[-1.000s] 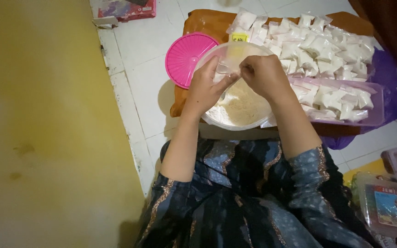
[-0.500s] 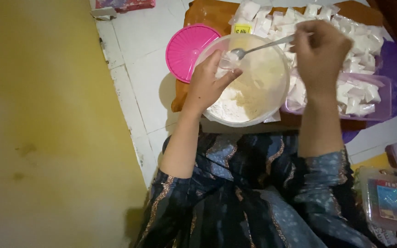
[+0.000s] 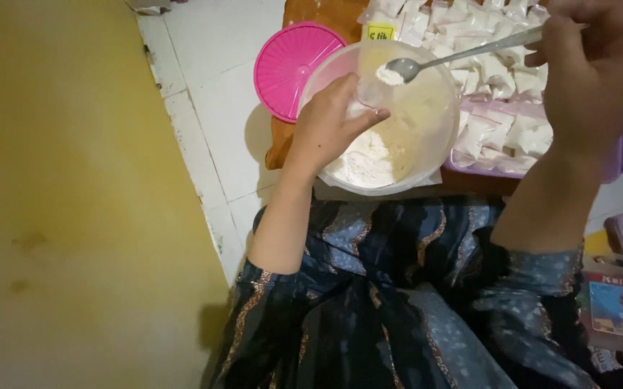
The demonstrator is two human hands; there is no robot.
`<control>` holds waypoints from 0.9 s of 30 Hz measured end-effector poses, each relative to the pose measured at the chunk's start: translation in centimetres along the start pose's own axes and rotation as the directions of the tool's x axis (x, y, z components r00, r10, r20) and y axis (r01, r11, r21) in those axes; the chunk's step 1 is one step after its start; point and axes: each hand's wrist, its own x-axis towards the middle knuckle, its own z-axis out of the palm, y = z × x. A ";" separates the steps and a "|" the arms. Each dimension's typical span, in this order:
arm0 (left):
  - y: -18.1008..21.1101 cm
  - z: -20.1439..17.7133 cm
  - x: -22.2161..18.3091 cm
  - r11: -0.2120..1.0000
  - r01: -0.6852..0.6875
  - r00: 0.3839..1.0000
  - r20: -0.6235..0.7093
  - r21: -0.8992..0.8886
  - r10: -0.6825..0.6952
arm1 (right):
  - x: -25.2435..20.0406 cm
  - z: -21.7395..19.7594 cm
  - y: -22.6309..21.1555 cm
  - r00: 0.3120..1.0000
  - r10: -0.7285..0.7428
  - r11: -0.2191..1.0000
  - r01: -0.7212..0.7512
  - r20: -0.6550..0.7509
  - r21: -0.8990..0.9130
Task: Scooping white powder from a large bowl into small individual plastic bags using a spoon and organizing them in a container.
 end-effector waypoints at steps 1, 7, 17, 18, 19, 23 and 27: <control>0.0 0.1 0.0 1.000 -0.004 1.000 -0.005 0.024 0.004 | 0.2 0.0 -0.6 0.999 -0.017 1.000 0.018 0.039 -0.020; -0.5 0.5 -0.1 0.999 0.005 1.000 -0.002 0.053 -0.005 | 0.7 1.2 -5.3 0.975 -0.135 0.969 0.168 0.179 -0.181; 0.4 -0.3 0.1 0.995 -0.005 0.997 -0.071 -0.104 -0.003 | 0.4 3.1 -12.2 0.868 -0.367 0.782 0.483 0.335 -0.395; 0.5 -0.4 0.1 0.995 -0.004 0.997 -0.072 -0.104 -0.004 | 0.4 3.1 -12.5 0.867 -0.368 0.782 0.484 0.335 -0.393; 0.5 -0.4 0.0 0.993 0.003 0.997 -0.074 -0.119 -0.011 | 0.3 3.0 -12.8 0.864 -0.370 0.782 0.488 0.341 -0.387; 0.3 -0.3 -0.1 0.984 -0.031 0.996 -0.085 -0.176 0.016 | -0.1 1.2 -10.1 0.794 -0.509 0.651 0.607 0.332 -0.455; -0.3 0.1 0.1 0.989 -0.035 0.992 -0.128 -0.146 0.016 | -0.6 0.4 -9.2 0.868 -0.409 0.754 0.495 0.282 -0.432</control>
